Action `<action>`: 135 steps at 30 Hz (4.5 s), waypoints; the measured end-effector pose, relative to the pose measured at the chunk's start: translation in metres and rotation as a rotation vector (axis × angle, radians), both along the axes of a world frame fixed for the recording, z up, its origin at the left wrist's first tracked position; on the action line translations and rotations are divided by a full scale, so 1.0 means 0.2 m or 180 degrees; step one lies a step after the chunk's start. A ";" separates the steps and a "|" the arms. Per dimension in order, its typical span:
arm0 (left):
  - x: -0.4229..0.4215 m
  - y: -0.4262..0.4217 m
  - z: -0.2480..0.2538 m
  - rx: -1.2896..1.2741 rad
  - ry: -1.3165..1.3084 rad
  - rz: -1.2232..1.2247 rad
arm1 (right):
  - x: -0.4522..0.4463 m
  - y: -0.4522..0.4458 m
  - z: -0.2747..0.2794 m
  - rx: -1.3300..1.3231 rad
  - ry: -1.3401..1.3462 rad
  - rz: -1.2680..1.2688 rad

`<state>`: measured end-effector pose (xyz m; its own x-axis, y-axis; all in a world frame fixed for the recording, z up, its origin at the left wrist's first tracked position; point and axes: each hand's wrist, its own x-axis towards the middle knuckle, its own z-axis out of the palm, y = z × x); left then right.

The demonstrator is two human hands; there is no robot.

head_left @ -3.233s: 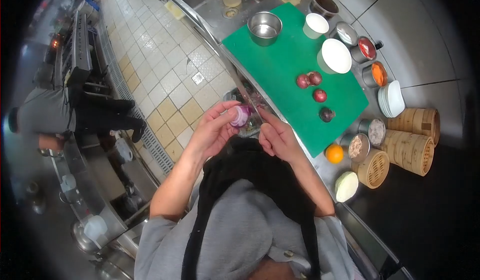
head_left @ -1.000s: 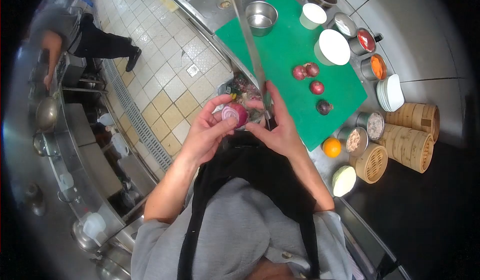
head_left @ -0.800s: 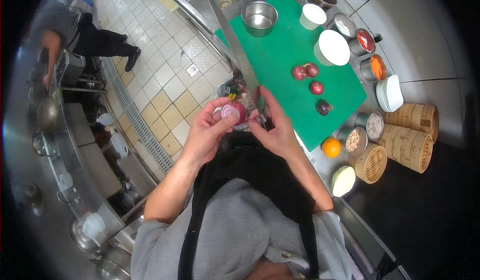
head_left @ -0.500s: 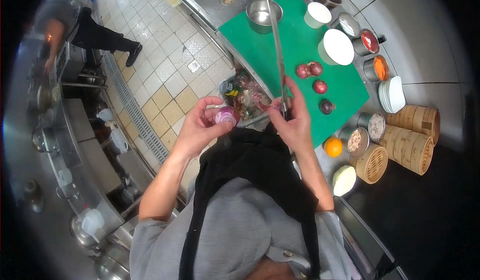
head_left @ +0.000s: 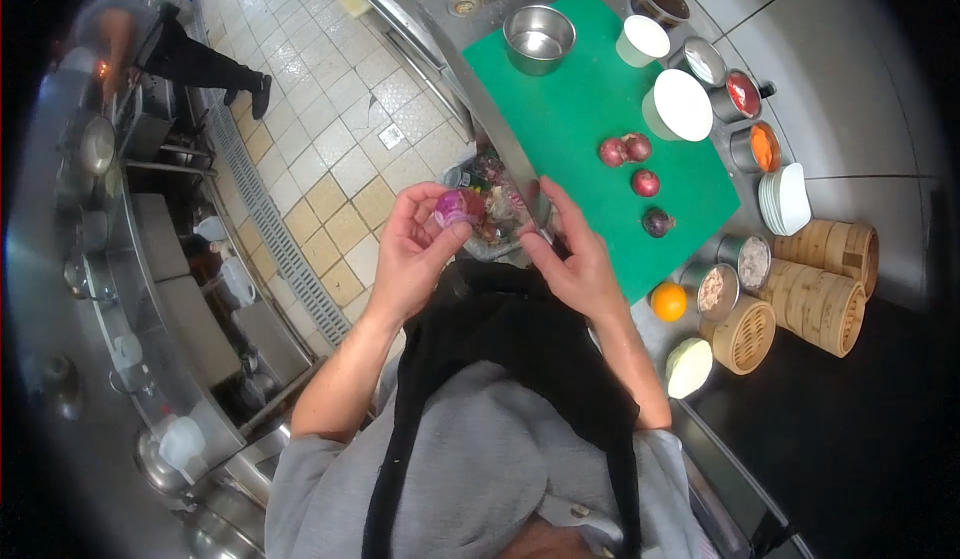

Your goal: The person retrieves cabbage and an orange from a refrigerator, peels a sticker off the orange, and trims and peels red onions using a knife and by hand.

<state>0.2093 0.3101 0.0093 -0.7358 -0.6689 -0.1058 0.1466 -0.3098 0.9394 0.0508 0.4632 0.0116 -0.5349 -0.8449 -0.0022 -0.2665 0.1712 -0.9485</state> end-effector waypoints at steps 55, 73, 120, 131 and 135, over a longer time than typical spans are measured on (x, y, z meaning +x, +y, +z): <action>-0.01 0.04 0.04 -0.0534 -0.0404 0.0048 | 0.07 -0.03 0.19 0.0174 0.0599 0.1160; 0.03 -0.02 0.15 -0.3096 -0.1038 -0.0008 | 0.06 -0.03 0.17 0.0340 -0.0055 0.1090; 0.02 -0.02 -0.03 -0.2602 -0.0617 0.0095 | 0.05 -0.02 0.00 -0.0228 -0.2525 0.0812; -0.01 -0.03 -0.02 0.0189 0.0409 0.0223 | 0.01 0.03 -0.03 -0.0395 -0.2636 0.0374; -0.02 -0.05 -0.03 0.0626 0.0522 0.0112 | 0.02 0.02 0.01 0.0011 -0.1971 0.0744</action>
